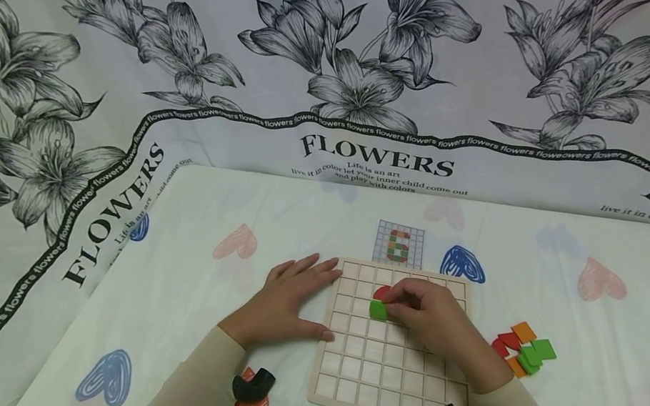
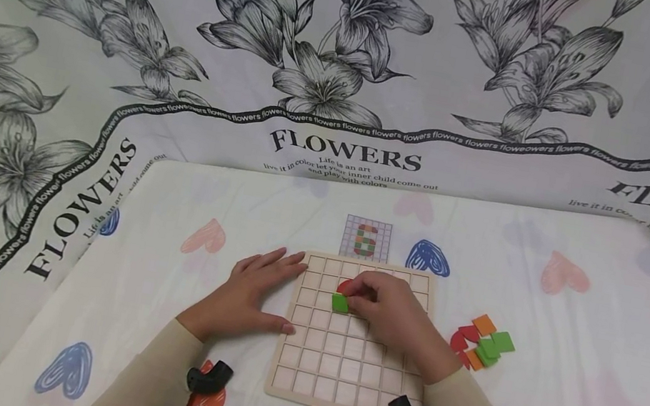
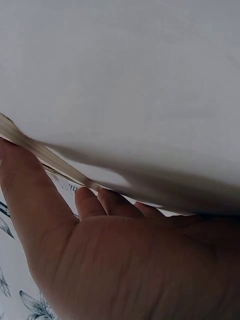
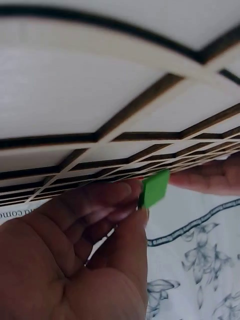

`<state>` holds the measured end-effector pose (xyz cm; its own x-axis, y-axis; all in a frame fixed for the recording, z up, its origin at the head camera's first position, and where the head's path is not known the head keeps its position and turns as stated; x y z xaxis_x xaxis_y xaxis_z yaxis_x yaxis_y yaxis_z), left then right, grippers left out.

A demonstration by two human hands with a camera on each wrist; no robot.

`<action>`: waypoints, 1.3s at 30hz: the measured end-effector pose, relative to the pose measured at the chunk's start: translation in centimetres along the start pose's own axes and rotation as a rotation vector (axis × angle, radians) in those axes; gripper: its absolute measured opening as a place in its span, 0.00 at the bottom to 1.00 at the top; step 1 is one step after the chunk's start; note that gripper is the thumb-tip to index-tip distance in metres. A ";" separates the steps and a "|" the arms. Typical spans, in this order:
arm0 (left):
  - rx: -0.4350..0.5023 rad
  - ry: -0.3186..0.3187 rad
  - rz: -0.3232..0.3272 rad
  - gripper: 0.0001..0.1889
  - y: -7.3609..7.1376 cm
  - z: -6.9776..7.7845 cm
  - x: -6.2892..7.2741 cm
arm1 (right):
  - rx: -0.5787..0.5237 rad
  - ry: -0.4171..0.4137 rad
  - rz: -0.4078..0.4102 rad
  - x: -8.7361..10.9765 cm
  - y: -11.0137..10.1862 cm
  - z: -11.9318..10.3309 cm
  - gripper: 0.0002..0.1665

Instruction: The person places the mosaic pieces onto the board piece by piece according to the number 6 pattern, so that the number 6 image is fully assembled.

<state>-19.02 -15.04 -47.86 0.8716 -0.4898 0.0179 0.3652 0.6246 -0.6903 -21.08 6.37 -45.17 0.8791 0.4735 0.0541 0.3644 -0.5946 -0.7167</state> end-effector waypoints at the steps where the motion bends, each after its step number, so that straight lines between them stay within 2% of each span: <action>1: -0.001 0.003 0.001 0.53 0.0 0.0 0.0 | 0.004 0.007 -0.002 0.0 0.1 0.1 0.06; 5: -0.007 0.010 0.004 0.54 -0.1 0.1 0.0 | 0.028 0.042 -0.005 0.0 0.5 0.6 0.07; 10: -0.005 0.002 0.004 0.54 -0.1 0.0 0.0 | 0.050 0.031 0.009 0.0 0.5 0.7 0.08; 20: 0.003 -0.012 -0.010 0.53 0.0 -0.1 0.0 | 0.019 0.028 0.046 0.1 0.2 0.9 0.07; 27: 0.001 0.015 0.007 0.53 -0.1 0.2 0.0 | -0.010 0.035 0.024 0.2 0.4 1.0 0.08; 34: -0.009 -0.002 -0.005 0.53 0.0 0.0 0.0 | -0.019 0.023 0.021 0.3 0.4 0.8 0.09; 39: -0.008 0.003 -0.005 0.53 0.0 0.0 -0.1 | -0.071 0.001 0.025 0.4 0.2 0.6 0.09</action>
<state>-19.07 -14.98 -47.82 0.8689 -0.4947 0.0193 0.3670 0.6174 -0.6958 -20.86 6.80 -45.69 0.8885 0.4573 0.0373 0.3630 -0.6510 -0.6666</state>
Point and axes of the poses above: each hand's wrist, its own x-axis away from the middle knuckle, its own y-axis out of the palm, z = x × y, the point moved 10 cm from there along -x, towards the middle knuckle, and after that the axes turned 15 degrees about x, right-handed, at the moved point
